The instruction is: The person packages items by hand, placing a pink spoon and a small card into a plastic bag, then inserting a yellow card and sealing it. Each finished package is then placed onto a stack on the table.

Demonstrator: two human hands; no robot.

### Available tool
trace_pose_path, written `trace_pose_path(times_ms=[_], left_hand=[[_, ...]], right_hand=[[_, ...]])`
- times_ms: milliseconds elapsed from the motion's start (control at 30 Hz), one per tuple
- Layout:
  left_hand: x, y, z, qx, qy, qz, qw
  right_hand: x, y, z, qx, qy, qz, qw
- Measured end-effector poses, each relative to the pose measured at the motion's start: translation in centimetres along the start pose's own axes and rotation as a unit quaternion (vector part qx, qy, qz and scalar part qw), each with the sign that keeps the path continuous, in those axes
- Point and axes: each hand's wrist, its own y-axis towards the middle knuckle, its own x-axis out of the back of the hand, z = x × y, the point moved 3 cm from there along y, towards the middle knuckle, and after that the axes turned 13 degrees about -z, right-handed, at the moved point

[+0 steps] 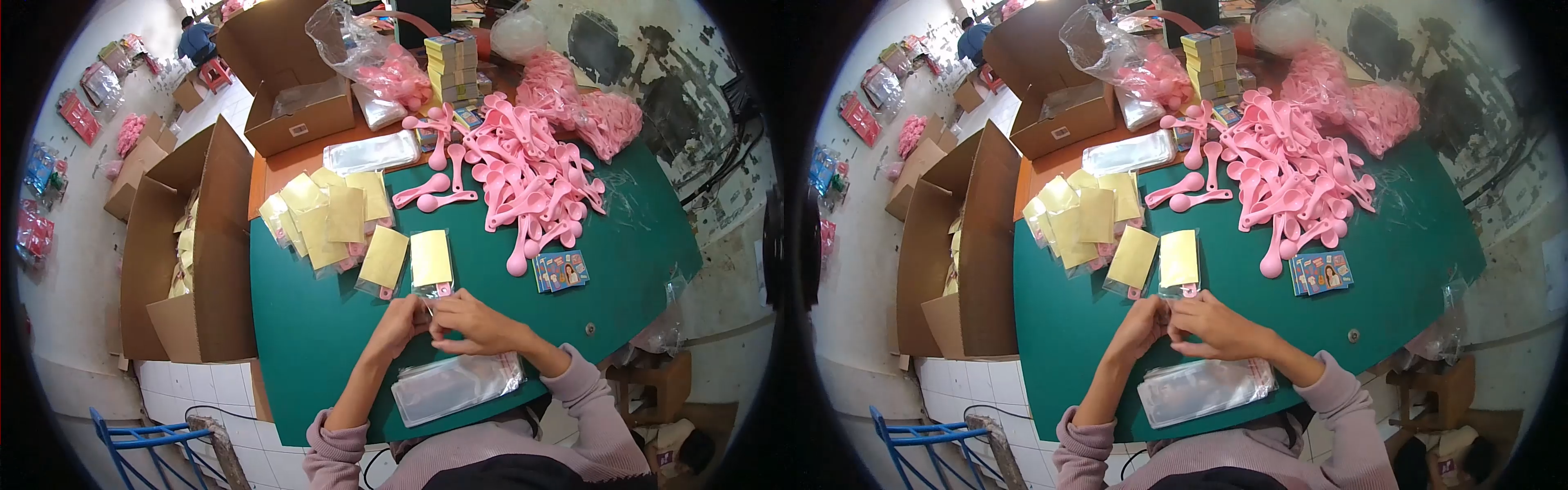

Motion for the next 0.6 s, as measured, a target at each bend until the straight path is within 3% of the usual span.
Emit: trace_pose_path(times_ms=[33, 100, 233, 267, 300, 333, 433, 500, 533, 567, 600], left_hand=[[-0.1, -0.3, -0.2, 0.0, 0.001, 0.0, 1.0], [-0.8, -1.2, -1.2, 0.002, -0.057, 0.011, 0.998], [-1.3, -1.4, -1.4, -0.001, -0.058, 0.028, 0.998], [-1.5, -1.4, -1.6, -0.014, -0.047, 0.042, 0.998], [-1.6, -1.5, -1.3, -0.015, -0.049, 0.044, 0.998], [-1.6, -1.5, -1.0, -0.025, -0.036, 0.062, 0.997], [-2.0, -1.8, -1.8, -0.039, -0.026, 0.078, 0.996], [-2.1, -1.9, -1.5, -0.044, -0.035, 0.08, 0.995], [-2.2, -1.8, -1.4, -0.034, -0.054, 0.076, 0.995], [-2.1, -1.7, -1.5, -0.025, -0.071, 0.071, 0.995], [-2.1, -1.8, -1.6, -0.022, -0.068, 0.065, 0.995]], right_hand=[[1.4, -0.1, 0.2, 0.0, 0.0, -0.001, 1.0], [5.0, -0.8, -0.4, -0.128, 0.183, 0.056, 0.973], [18.5, -5.4, -7.7, -0.155, 0.254, -0.143, 0.944], [22.4, -5.4, -9.5, -0.29, 0.124, -0.284, 0.906], [26.8, -7.5, -13.3, -0.34, -0.209, -0.315, 0.861], [29.5, -9.2, -16.0, -0.35, -0.515, -0.312, 0.718], [27.7, -7.4, -11.0, -0.391, -0.518, -0.239, 0.722], [20.5, -3.8, -7.2, -0.24, -0.243, -0.362, 0.867], [16.0, -2.7, -5.6, -0.231, -0.221, -0.267, 0.909], [11.6, -1.7, -3.5, -0.114, -0.071, -0.189, 0.973], [7.7, -1.6, -3.5, -0.147, -0.06, -0.117, 0.98]])
